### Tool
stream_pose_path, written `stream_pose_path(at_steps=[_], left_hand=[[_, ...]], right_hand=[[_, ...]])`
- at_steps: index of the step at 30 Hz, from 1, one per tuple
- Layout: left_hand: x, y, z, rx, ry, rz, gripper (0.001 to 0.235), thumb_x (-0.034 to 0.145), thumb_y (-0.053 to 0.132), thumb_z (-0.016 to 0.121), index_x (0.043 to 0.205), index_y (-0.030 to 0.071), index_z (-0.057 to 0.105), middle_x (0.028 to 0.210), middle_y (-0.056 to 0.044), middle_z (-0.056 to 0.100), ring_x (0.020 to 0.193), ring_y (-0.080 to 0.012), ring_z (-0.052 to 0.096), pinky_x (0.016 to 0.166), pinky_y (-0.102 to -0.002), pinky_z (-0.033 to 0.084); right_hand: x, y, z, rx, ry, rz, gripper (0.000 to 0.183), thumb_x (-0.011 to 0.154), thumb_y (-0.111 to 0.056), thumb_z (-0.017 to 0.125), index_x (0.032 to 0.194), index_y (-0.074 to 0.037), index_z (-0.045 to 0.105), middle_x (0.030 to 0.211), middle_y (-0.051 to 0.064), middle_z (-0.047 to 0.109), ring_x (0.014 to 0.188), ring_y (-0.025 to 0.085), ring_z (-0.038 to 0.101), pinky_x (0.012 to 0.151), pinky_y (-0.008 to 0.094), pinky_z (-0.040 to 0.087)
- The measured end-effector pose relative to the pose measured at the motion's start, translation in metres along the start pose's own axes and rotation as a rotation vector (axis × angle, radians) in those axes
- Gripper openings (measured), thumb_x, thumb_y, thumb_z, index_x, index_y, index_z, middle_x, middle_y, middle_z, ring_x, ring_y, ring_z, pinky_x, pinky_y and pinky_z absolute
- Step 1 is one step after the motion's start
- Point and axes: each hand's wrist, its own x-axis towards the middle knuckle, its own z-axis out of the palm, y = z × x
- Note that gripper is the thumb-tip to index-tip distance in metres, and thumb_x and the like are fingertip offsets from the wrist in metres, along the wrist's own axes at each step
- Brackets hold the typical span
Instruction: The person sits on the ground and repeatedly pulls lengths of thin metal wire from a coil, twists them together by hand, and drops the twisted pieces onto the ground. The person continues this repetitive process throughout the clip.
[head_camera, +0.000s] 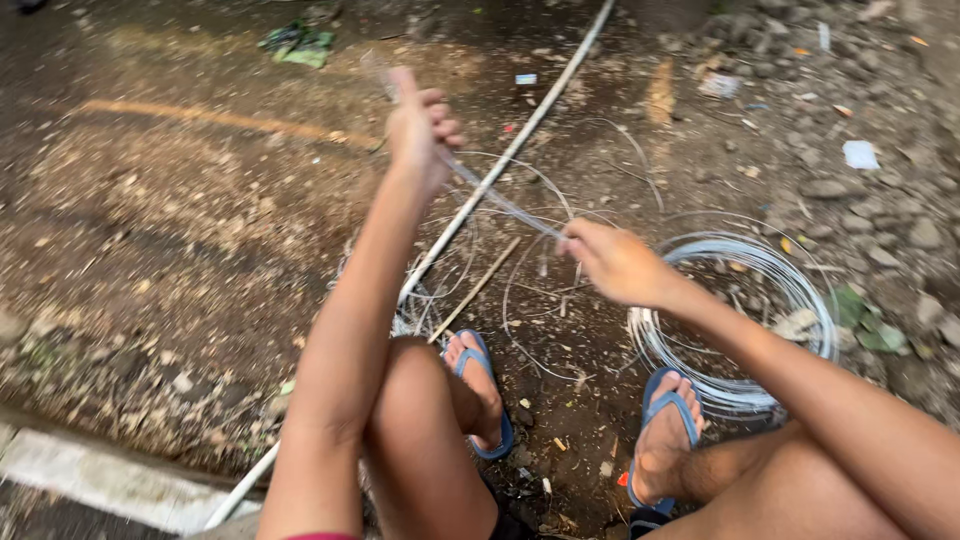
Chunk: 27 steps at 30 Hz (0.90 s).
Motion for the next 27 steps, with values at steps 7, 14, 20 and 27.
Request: stream_pose_path(at_steps=[7, 14, 20, 27], left_hand=[[0.011, -0.002, 0.049, -0.359, 0.107, 0.2, 0.069, 0.09, 0.077, 0.049, 0.083, 0.008, 0.045, 0.055, 0.007, 0.028, 0.039, -0.0049, 0.025, 0.032, -0.025, 0.015], [0.051, -0.001, 0.033, -0.596, 0.316, 0.284, 0.061, 0.105, 0.068, 0.034, 0.084, 0.011, 0.043, 0.057, 0.006, 0.033, 0.041, -0.0062, 0.028, 0.034, -0.025, 0.019], [0.03, -0.089, 0.074, 0.141, 0.297, 0.317, 0.091, 0.113, 0.076, 0.016, 0.109, -0.005, 0.056, 0.083, -0.015, 0.057, 0.065, -0.0229, 0.053, 0.06, -0.039, 0.04], [0.055, -0.134, 0.067, 0.742, 0.135, 0.544, 0.076, 0.117, 0.054, 0.022, 0.097, 0.004, 0.076, 0.09, -0.019, 0.077, 0.089, -0.0366, 0.073, 0.091, -0.049, 0.056]], right_hand=[[0.009, 0.02, -0.026, 0.543, -0.245, 0.295, 0.024, 0.108, -0.022, 0.042, 0.112, -0.004, 0.058, 0.063, -0.004, 0.034, 0.053, 0.007, 0.032, 0.045, 0.026, 0.03], [0.012, 0.022, -0.021, 0.311, -0.329, 0.427, 0.022, 0.11, -0.021, 0.042, 0.117, -0.005, 0.055, 0.064, 0.007, 0.046, 0.047, 0.018, 0.047, 0.043, 0.035, 0.044], [0.025, 0.084, -0.005, 0.449, -0.224, 0.355, 0.027, 0.116, -0.021, 0.038, 0.123, 0.0, 0.055, 0.075, 0.013, 0.052, 0.056, 0.02, 0.051, 0.049, 0.038, 0.053], [0.026, 0.105, 0.005, 0.243, -0.296, 0.356, 0.05, 0.104, -0.015, 0.053, 0.15, 0.0, 0.04, 0.137, 0.026, 0.063, 0.1, 0.036, 0.074, 0.073, 0.051, 0.064]])
